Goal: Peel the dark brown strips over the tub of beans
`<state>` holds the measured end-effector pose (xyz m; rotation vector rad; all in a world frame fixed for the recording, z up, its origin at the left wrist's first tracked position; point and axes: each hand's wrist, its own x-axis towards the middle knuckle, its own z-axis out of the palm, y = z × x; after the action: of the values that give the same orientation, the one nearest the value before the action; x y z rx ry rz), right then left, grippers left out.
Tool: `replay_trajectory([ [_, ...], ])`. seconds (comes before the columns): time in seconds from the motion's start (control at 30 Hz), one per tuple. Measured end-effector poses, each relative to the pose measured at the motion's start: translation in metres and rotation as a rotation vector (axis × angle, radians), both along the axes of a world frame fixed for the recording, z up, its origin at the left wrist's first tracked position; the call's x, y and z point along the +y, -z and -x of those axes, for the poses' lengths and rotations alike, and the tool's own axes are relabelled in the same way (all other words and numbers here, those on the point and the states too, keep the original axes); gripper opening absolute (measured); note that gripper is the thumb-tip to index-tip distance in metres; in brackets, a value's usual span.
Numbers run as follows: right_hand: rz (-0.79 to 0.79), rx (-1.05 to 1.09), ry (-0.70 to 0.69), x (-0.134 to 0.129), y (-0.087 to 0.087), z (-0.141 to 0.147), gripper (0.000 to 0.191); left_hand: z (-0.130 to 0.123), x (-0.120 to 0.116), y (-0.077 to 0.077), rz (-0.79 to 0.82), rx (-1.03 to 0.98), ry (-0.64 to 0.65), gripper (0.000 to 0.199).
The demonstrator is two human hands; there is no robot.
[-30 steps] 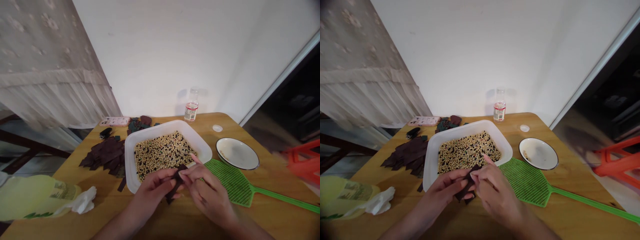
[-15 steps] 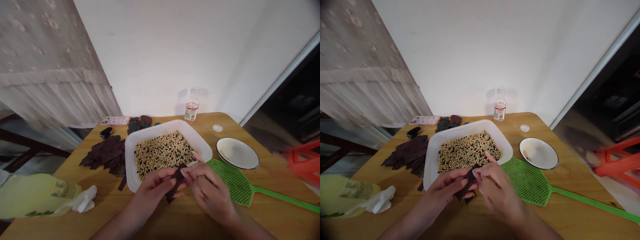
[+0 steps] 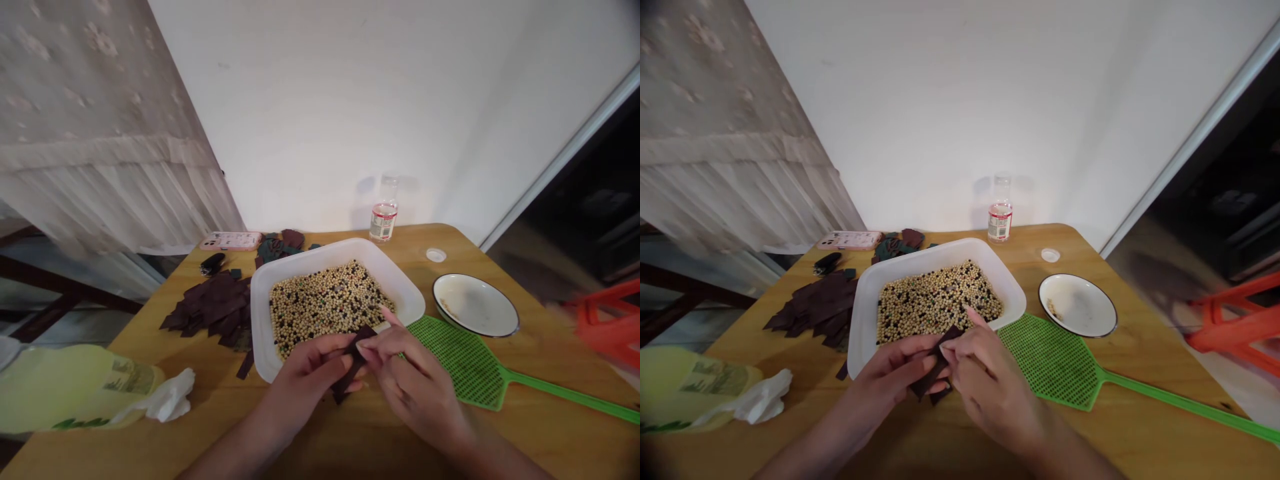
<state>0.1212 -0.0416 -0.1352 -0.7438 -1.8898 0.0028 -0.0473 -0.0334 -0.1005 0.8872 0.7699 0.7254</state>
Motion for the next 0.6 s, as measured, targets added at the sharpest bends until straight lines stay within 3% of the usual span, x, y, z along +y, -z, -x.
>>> replay_trajectory([
  [0.6,0.015,0.012,0.008,-0.0018,-0.0022,-0.0004,0.022,0.0009,0.0001,0.0,-0.001,0.017,0.005,0.026],
])
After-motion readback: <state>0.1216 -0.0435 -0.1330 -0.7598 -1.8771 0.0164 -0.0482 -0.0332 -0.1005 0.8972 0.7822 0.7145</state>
